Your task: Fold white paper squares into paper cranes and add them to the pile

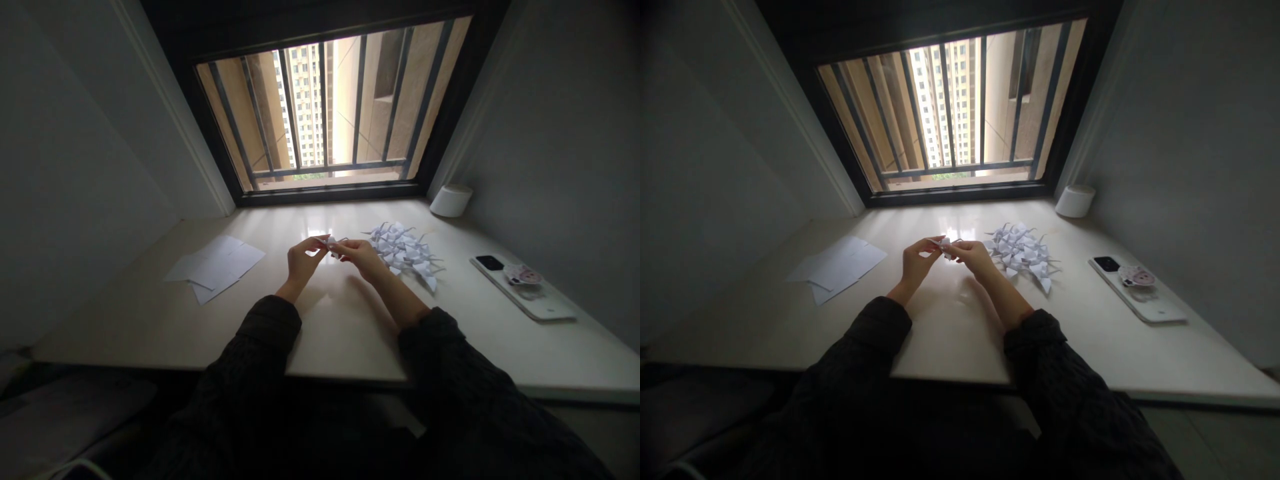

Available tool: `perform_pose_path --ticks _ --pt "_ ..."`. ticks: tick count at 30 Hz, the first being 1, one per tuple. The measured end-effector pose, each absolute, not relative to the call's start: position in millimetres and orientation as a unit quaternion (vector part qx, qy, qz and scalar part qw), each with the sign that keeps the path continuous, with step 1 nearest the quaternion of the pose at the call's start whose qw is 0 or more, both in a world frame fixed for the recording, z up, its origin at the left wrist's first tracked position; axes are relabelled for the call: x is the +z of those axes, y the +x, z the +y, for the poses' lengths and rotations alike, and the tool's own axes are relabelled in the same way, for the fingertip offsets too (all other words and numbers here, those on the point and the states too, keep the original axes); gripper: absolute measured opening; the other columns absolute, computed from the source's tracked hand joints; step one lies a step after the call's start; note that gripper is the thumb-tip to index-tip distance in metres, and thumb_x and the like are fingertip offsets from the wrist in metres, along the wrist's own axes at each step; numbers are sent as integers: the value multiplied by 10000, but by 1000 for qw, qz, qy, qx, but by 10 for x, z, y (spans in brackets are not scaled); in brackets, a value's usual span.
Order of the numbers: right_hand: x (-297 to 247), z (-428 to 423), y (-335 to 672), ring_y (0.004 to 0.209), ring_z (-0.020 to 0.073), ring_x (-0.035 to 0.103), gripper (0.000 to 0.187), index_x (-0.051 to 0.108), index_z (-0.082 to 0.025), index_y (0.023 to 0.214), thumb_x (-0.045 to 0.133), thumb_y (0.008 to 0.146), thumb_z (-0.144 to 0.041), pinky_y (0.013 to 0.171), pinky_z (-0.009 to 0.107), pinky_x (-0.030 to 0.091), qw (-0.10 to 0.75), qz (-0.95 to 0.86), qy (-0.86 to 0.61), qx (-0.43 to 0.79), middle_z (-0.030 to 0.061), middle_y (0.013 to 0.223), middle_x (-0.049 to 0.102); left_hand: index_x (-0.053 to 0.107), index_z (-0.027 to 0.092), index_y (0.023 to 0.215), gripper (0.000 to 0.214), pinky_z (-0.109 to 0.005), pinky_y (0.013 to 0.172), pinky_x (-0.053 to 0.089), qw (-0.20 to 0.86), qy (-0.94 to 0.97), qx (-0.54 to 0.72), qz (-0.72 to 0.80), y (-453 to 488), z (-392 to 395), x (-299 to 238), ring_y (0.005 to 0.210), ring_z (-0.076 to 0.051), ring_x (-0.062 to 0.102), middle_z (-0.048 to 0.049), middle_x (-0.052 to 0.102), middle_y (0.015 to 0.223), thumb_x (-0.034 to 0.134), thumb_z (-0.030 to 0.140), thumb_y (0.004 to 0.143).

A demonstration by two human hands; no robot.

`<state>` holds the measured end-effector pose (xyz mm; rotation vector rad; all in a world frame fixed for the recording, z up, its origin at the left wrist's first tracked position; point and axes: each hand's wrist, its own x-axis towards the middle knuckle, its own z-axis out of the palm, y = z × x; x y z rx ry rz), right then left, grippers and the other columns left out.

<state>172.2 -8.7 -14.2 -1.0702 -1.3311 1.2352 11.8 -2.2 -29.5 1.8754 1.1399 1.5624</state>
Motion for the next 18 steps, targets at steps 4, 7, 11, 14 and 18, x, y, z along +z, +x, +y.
perform_pose_path --ticks 4,7,11,14,18 --pt "-163 -70 1715 610 128 559 369 717 -190 645 739 597 -556 565 256 426 506 -552 -429 505 31 649 657 738 240 942 226 -285 709 535 229 679 568 406 114 -15 -289 764 -153 671 -39 734 982 701 361 754" --pt "-191 -53 1702 610 129 562 365 725 -194 663 739 604 -553 559 253 423 505 -551 -432 504 30 644 656 722 249 1015 290 -284 695 539 222 679 567 410 114 -21 -282 742 -152 671 -34 741 925 714 352 744" --pt "-206 -48 1689 609 131 569 365 711 -193 622 736 613 -557 564 254 419 497 -556 -440 500 32 632 660 718 247 1029 294 -283 675 541 218 676 571 412 115 -23 -293 735 -154 676 -37 740 917 707 340 750" --pt "-186 -70 1686 625 146 587 395 681 -190 561 711 629 -579 567 261 418 485 -565 -448 495 41 624 664 724 243 1007 261 -291 678 545 210 674 575 414 112 -17 -306 735 -157 675 -43 738 945 693 329 763" --pt "-157 -104 1681 616 138 577 366 683 -194 562 714 642 -550 573 264 414 497 -577 -432 482 38 641 673 729 255 994 237 -288 672 544 197 683 564 419 109 -9 -311 727 -155 671 -36 739 949 690 304 766"
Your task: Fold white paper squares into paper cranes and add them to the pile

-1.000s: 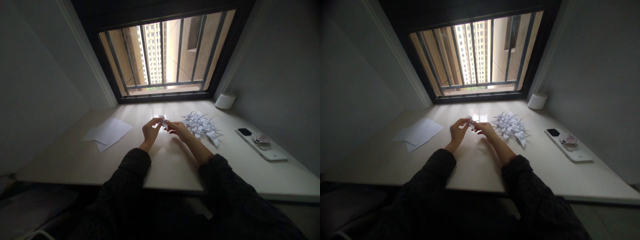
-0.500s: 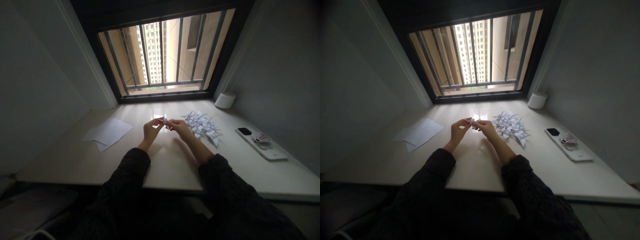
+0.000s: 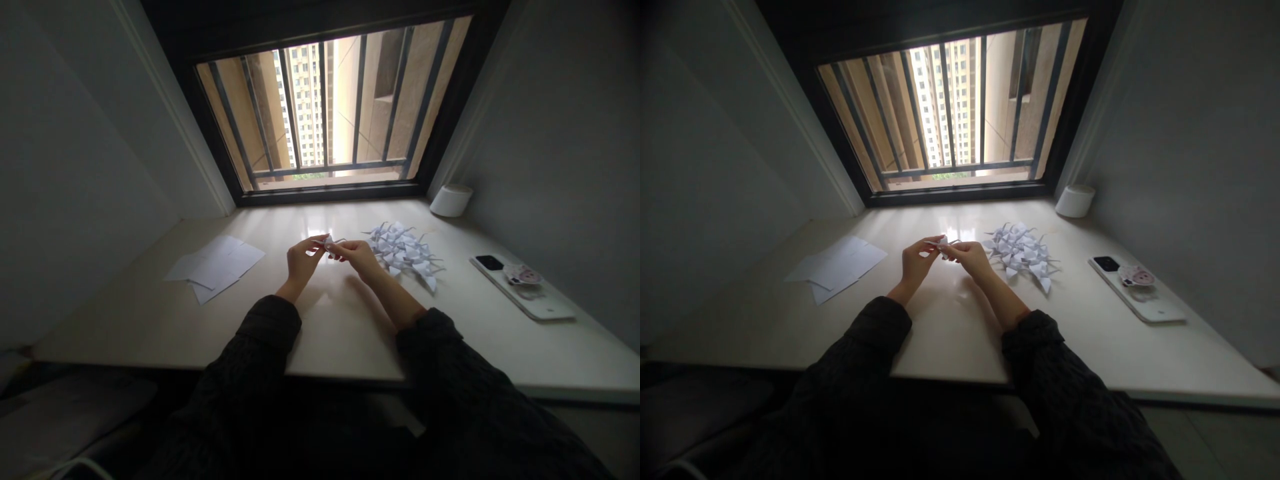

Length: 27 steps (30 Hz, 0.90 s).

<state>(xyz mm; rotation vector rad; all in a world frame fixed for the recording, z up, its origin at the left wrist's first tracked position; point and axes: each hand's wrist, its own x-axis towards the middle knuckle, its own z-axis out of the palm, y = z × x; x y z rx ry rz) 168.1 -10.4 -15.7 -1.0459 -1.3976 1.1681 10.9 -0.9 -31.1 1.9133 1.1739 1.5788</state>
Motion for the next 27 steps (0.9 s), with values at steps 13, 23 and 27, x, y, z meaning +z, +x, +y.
perform_pose_path --ticks 13,23,27 --pt "-135 -167 1647 646 155 589 326 731 -196 630 762 600 -519 632 290 439 518 -577 -420 470 36 652 683 710 253 981 210 -258 677 554 164 692 547 442 124 -52 -269 774 -144 686 -10 735 935 666 232 777" --pt "-147 -158 1647 722 177 614 293 735 -214 686 806 557 -467 707 312 454 518 -590 -384 486 9 727 694 706 232 958 220 -268 665 551 184 677 561 439 116 -34 -256 770 -151 687 -23 733 958 635 158 763" --pt "-136 -162 1651 675 163 596 289 742 -199 679 774 607 -477 675 302 428 505 -595 -404 478 19 672 689 703 225 980 247 -269 670 546 192 672 568 435 120 -60 -226 771 -153 687 -27 733 951 636 149 755"
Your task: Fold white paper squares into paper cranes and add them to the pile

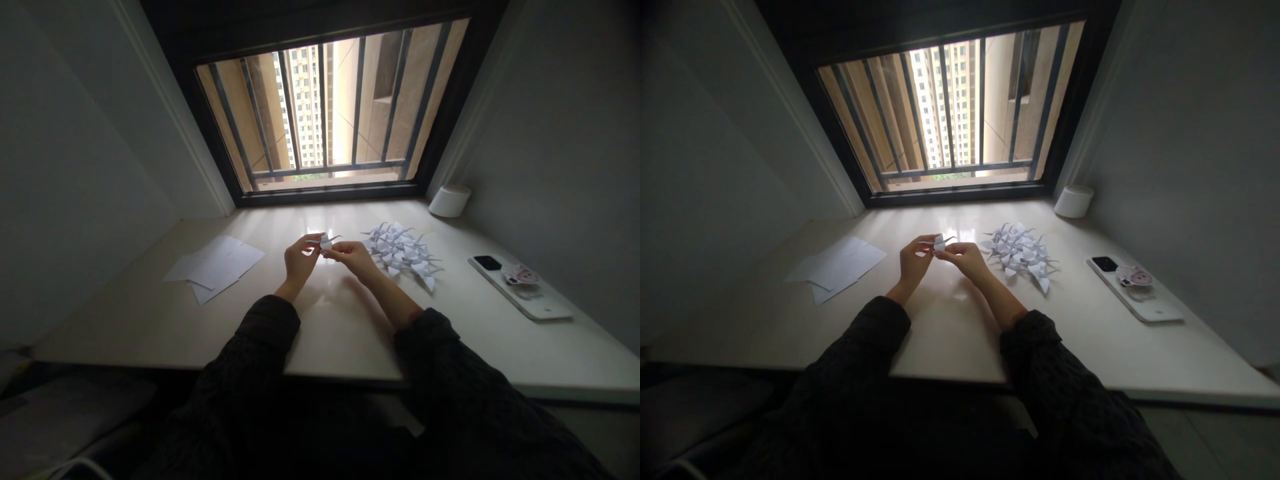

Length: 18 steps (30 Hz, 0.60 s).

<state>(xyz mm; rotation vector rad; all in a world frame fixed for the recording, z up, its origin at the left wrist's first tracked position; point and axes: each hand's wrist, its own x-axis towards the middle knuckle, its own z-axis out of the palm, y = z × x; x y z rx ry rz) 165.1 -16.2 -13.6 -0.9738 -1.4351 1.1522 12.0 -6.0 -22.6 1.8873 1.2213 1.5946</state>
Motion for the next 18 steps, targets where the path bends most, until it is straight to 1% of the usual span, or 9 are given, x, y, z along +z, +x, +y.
perform_pose_path --ticks 3,8,13,18 --pt "-122 -174 1651 680 171 600 313 748 -191 673 756 619 -499 673 303 420 490 -606 -418 467 32 669 698 707 228 978 254 -271 674 547 194 670 567 439 123 -72 -213 774 -155 686 -25 735 940 628 138 754" --pt "-103 -200 1638 667 174 599 300 736 -200 649 784 578 -487 663 301 416 495 -603 -426 458 3 640 675 713 220 952 236 -268 647 546 201 664 571 439 130 -48 -235 754 -153 683 -32 735 940 621 128 755" --pt "-148 -161 1632 705 185 614 259 727 -213 655 821 541 -426 668 314 438 512 -598 -385 481 10 722 688 713 212 907 185 -263 641 547 210 665 579 423 130 -19 -265 741 -148 687 -36 735 957 622 138 764" --pt "-207 -115 1638 777 205 624 239 721 -225 641 814 552 -425 714 342 462 520 -607 -370 473 20 777 689 717 218 898 187 -262 646 548 214 667 576 421 129 -23 -259 737 -145 685 -29 735 955 632 136 753"
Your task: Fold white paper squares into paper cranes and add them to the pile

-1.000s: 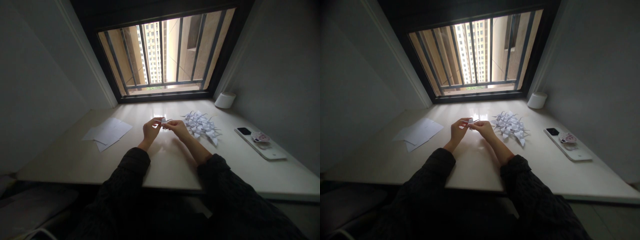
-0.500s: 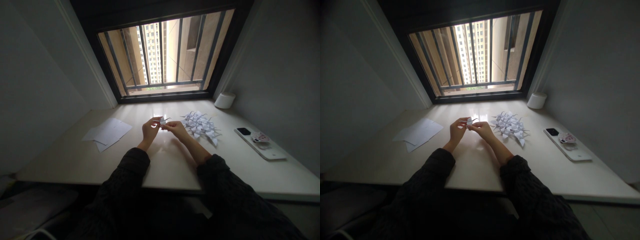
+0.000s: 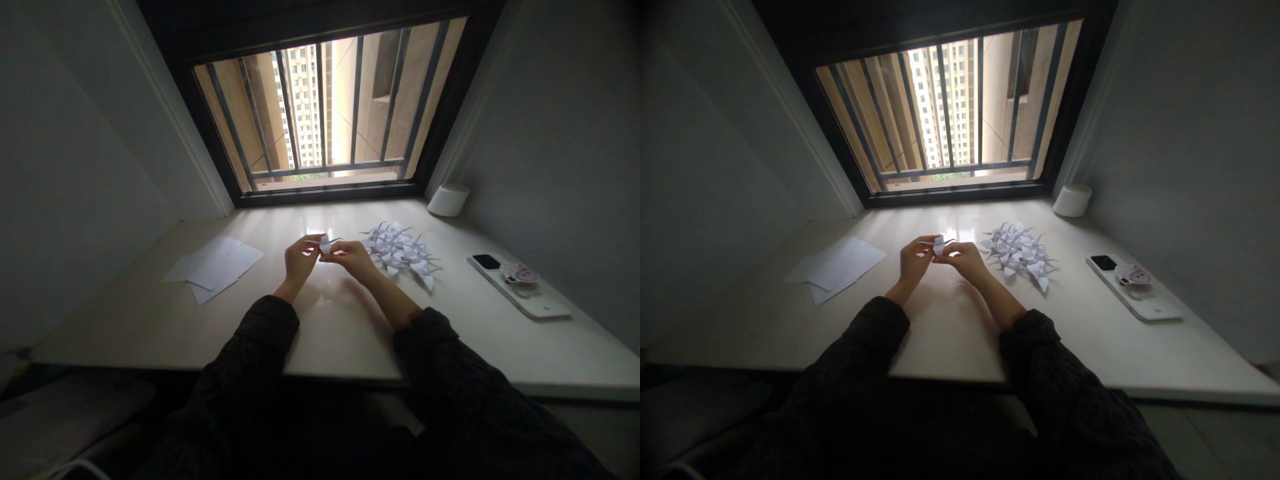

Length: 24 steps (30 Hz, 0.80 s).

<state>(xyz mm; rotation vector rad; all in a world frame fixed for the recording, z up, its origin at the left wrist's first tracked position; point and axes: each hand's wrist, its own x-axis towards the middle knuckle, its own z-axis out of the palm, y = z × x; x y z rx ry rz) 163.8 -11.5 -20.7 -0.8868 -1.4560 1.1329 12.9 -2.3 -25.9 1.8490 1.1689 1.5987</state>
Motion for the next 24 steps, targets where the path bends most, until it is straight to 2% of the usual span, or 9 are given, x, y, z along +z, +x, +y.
perform_pose_path --ticks 12,18,21,24 --pt "-223 -113 1640 765 195 621 241 714 -217 624 820 528 -411 751 346 483 516 -596 -365 495 12 740 683 719 227 963 249 -262 672 534 230 658 579 422 132 -48 -200 768 -145 681 -31 737 959 615 129 759" --pt "-281 24 1821 737 216 644 291 759 -226 768 819 521 -368 728 364 495 464 -639 -410 456 44 752 724 704 250 1006 255 -289 726 534 193 666 572 438 93 -57 -180 859 -168 689 -23 724 1031 626 174 776" --pt "-261 95 1947 714 205 638 296 762 -228 830 778 586 -395 730 361 488 506 -611 -465 393 50 748 728 704 263 1014 258 -295 744 528 160 684 559 441 87 -75 -169 876 -174 689 -19 728 1017 637 180 779" --pt "-206 95 1972 745 189 631 392 752 -221 913 676 690 -534 681 319 471 520 -560 -469 443 69 799 728 692 280 1055 300 -291 759 522 147 709 541 429 93 -99 -164 866 -169 691 -11 734 980 642 171 780"
